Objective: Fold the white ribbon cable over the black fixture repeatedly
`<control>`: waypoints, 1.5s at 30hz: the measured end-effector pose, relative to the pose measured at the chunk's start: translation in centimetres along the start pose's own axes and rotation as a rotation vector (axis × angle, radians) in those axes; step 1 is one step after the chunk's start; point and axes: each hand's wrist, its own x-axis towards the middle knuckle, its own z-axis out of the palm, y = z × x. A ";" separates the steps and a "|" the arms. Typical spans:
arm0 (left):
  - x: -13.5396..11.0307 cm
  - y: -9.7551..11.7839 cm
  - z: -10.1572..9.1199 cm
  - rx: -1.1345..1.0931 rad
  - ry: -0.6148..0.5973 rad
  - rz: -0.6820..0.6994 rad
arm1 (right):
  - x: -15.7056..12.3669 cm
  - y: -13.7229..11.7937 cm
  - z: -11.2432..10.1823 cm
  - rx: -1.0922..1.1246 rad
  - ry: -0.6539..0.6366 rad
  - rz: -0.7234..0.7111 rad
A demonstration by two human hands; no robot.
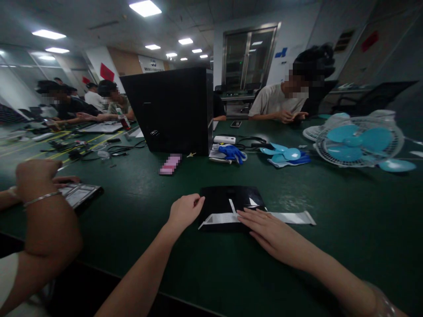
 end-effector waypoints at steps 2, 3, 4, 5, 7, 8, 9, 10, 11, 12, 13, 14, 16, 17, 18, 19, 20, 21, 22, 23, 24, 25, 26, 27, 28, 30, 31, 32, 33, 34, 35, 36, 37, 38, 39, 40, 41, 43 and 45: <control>-0.1 0.1 -0.1 0.002 0.009 0.005 | 0.0 -0.2 0.2 0.021 -0.015 -0.021; -0.1 0.1 -0.1 0.004 0.009 0.007 | 0.0 -0.3 0.2 0.030 -0.016 -0.030; -0.1 0.1 -0.2 0.008 0.005 0.006 | 0.1 -0.4 0.3 0.037 -0.014 -0.039; -0.1 0.2 -0.2 0.011 0.000 0.001 | 0.1 -0.5 0.4 0.040 -0.012 -0.047; -0.2 0.2 -0.2 0.012 -0.012 -0.005 | 0.2 -0.7 0.5 0.040 -0.012 -0.063; -0.2 0.3 -0.2 0.012 -0.013 -0.005 | 0.3 -0.8 0.5 0.037 -0.015 -0.067; -0.2 0.3 -0.2 0.013 -0.009 -0.003 | 0.4 -0.8 0.6 0.036 -0.015 -0.067; -0.2 0.3 -0.2 0.017 -0.002 0.000 | 0.4 -0.9 0.6 0.035 -0.018 -0.066; -0.2 0.3 -0.2 0.022 0.005 0.005 | 0.4 -1.0 0.7 0.035 -0.018 -0.064; -0.3 0.3 -0.2 0.028 0.010 0.010 | 0.5 -1.1 0.7 0.034 -0.018 -0.062; -0.3 0.3 -0.2 0.033 0.014 0.012 | 0.5 -1.2 0.6 0.031 -0.018 -0.059; -0.2 0.3 -0.1 0.035 0.015 0.013 | 0.5 -1.3 0.6 0.023 -0.017 -0.057; -0.2 0.3 0.0 0.025 0.006 0.009 | 0.6 -1.6 0.4 -0.006 -0.019 -0.049; -0.2 0.2 0.0 0.015 -0.001 0.004 | 0.6 -1.7 0.3 -0.022 -0.018 -0.044; -0.1 0.2 0.1 0.005 -0.008 0.000 | 0.7 -1.8 0.3 -0.036 -0.014 -0.041; -0.1 0.2 0.1 -0.002 -0.013 -0.003 | 0.8 -1.9 0.3 -0.047 -0.006 -0.038; -0.1 0.2 0.1 -0.007 -0.016 -0.003 | 0.8 -1.9 0.3 -0.053 0.003 -0.041; -0.1 0.2 0.1 -0.010 -0.018 -0.003 | 0.9 -1.9 0.4 -0.057 0.017 -0.043; -0.1 0.2 0.1 -0.011 -0.020 -0.002 | 0.9 -1.9 0.5 -0.061 0.030 -0.047; -0.1 0.2 0.1 -0.010 -0.019 0.001 | 1.0 -1.9 0.7 -0.066 0.041 -0.051; -0.1 0.2 0.1 -0.009 -0.015 0.003 | 1.0 -1.9 0.8 -0.072 0.053 -0.054; -0.1 0.2 0.1 -0.007 -0.010 0.005 | 1.0 -1.9 1.0 -0.078 0.064 -0.058; -0.1 0.2 0.1 -0.006 -0.007 0.009 | 1.0 -1.9 1.1 -0.084 0.075 -0.062; -0.1 0.2 0.1 -0.004 -0.005 0.011 | 1.0 -2.0 1.2 -0.088 0.085 -0.066; -0.1 0.2 0.1 -0.002 -0.005 0.012 | 1.0 -2.1 1.2 -0.091 0.090 -0.069; -0.1 0.3 0.1 0.000 -0.011 0.010 | 1.0 -2.1 1.2 -0.083 0.089 -0.070; -0.1 0.3 0.1 0.000 -0.014 0.010 | 1.0 -2.1 1.1 -0.073 0.081 -0.070; -0.1 0.3 0.2 -0.001 -0.019 0.009 | 0.9 -2.0 1.1 -0.062 0.074 -0.069; -0.1 0.3 0.2 -0.003 -0.024 0.008 | 0.9 -1.8 1.0 -0.053 0.073 -0.065; -0.1 0.3 0.2 -0.004 -0.027 0.007 | 0.8 -1.5 0.9 -0.048 0.079 -0.057; -0.1 0.2 0.2 -0.002 -0.024 0.006 | 0.8 -1.2 0.8 -0.050 0.091 -0.042; 0.0 0.1 0.3 0.002 -0.014 0.009 | 0.7 -0.7 0.8 -0.057 0.104 -0.021; 0.0 0.0 0.3 0.009 0.003 0.015 | 0.6 -0.2 0.7 -0.067 0.116 0.005; 0.1 -0.1 0.4 0.012 0.023 0.028 | 0.6 0.3 0.7 -0.077 0.118 0.033; 0.2 -0.2 0.5 0.013 0.042 0.045 | 0.5 0.8 0.7 -0.085 0.111 0.060; 0.3 -0.3 0.6 0.012 0.057 0.062 | 0.4 1.3 0.6 -0.088 0.093 0.084; 0.4 -0.4 0.7 0.011 0.069 0.079 | 0.4 1.7 0.6 -0.088 0.069 0.102; 0.5 -0.5 0.8 0.014 0.078 0.098 | 0.3 2.1 0.5 -0.086 0.016 0.129; 0.5 -0.5 0.9 0.012 0.073 0.096 | 0.3 2.2 0.5 -0.085 -0.009 0.143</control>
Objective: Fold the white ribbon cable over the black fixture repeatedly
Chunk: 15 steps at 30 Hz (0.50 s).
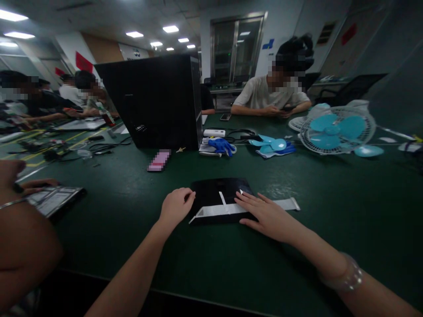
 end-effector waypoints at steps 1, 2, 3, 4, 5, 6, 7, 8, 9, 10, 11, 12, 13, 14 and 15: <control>0.0 0.0 0.0 -0.004 -0.001 -0.002 | 0.0 0.0 -0.1 0.001 0.000 0.003; 0.0 0.1 -0.1 -0.008 0.001 -0.001 | 0.0 -0.1 -0.1 0.002 0.005 0.006; -0.1 0.1 -0.1 -0.012 0.009 0.002 | 0.1 -0.1 -0.2 0.004 0.012 0.009; -0.1 0.2 -0.2 -0.016 0.020 0.008 | 0.0 -0.1 -0.3 0.004 0.018 0.012; -0.1 0.2 -0.2 -0.019 0.031 0.014 | 0.0 0.0 -0.4 -0.002 0.023 0.021; -0.1 0.1 -0.2 -0.022 0.040 0.018 | -0.1 0.1 -0.5 -0.012 0.024 0.035; -0.2 0.1 -0.2 -0.027 0.045 0.022 | -0.2 0.5 -0.6 -0.025 0.022 0.053; -0.2 0.0 -0.1 -0.032 0.046 0.027 | -0.4 0.9 -0.7 -0.039 0.015 0.079; -0.1 -0.1 -0.1 -0.038 0.044 0.037 | -0.6 1.6 -0.8 -0.052 0.003 0.111; -0.1 -0.2 0.0 -0.046 0.040 0.047 | -0.9 2.4 -0.9 -0.066 -0.006 0.147; -0.1 -0.3 0.1 -0.054 0.037 0.056 | -1.2 3.4 -0.9 -0.080 -0.012 0.187; -0.1 -0.4 0.1 -0.062 0.031 0.063 | -1.6 4.6 -0.8 -0.095 -0.010 0.230; -0.2 -0.5 0.2 -0.069 0.025 0.066 | -2.0 5.9 -0.8 -0.109 0.000 0.273; -0.2 -0.5 0.2 -0.074 0.016 0.068 | -2.5 7.3 -0.7 -0.122 0.023 0.305; -0.2 -0.5 0.2 -0.077 0.004 0.068 | -3.0 8.7 -0.6 -0.129 0.047 0.344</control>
